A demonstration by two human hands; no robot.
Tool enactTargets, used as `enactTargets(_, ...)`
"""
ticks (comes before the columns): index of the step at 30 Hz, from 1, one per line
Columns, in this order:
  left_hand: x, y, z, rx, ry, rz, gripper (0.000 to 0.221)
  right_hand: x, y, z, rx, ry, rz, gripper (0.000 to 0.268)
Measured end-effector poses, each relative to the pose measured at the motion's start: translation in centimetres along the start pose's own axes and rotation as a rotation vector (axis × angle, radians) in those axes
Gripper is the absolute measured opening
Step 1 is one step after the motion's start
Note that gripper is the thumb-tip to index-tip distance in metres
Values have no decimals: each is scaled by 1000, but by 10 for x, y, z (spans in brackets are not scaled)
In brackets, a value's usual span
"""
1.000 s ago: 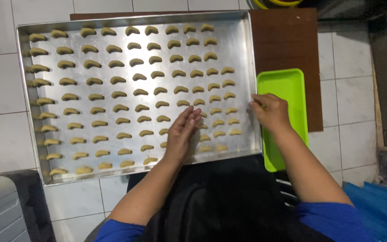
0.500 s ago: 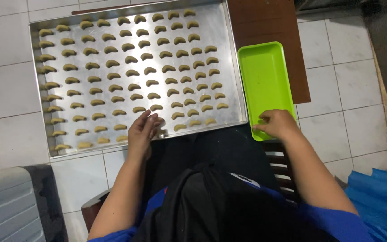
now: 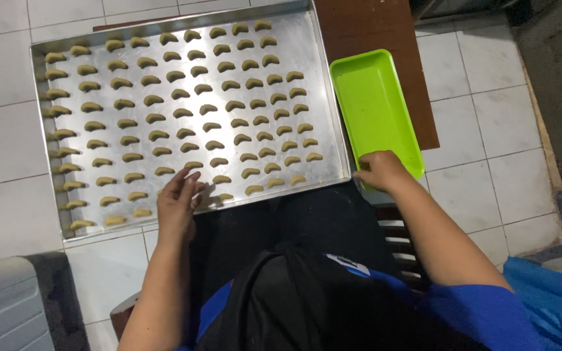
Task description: Shaping small pieces of dough into crescent-shaped pastries and arranging them in rows on a baking tray.
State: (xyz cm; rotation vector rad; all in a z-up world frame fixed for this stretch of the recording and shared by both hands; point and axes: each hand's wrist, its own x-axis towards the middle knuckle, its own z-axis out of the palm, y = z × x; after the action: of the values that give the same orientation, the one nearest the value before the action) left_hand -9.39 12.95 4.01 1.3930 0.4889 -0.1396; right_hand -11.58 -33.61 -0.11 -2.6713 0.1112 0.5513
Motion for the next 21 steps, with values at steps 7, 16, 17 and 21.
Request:
enactTargets(7, 10, -9, 29, 67, -31, -32, 38, 93, 88, -19, 97, 209, 10, 29)
enactTargets(16, 17, -1, 39, 28, -17, -44, 42, 107, 50, -19, -49, 172, -89, 44)
enactTargets(17, 19, -1, 39, 21, -15, -47, 41, 97, 45, -19, -64, 163, -101, 42)
enactTargets(21, 20, 1, 45, -70, -3, -43, 40, 65, 27, -13, -101, 138, -50, 42)
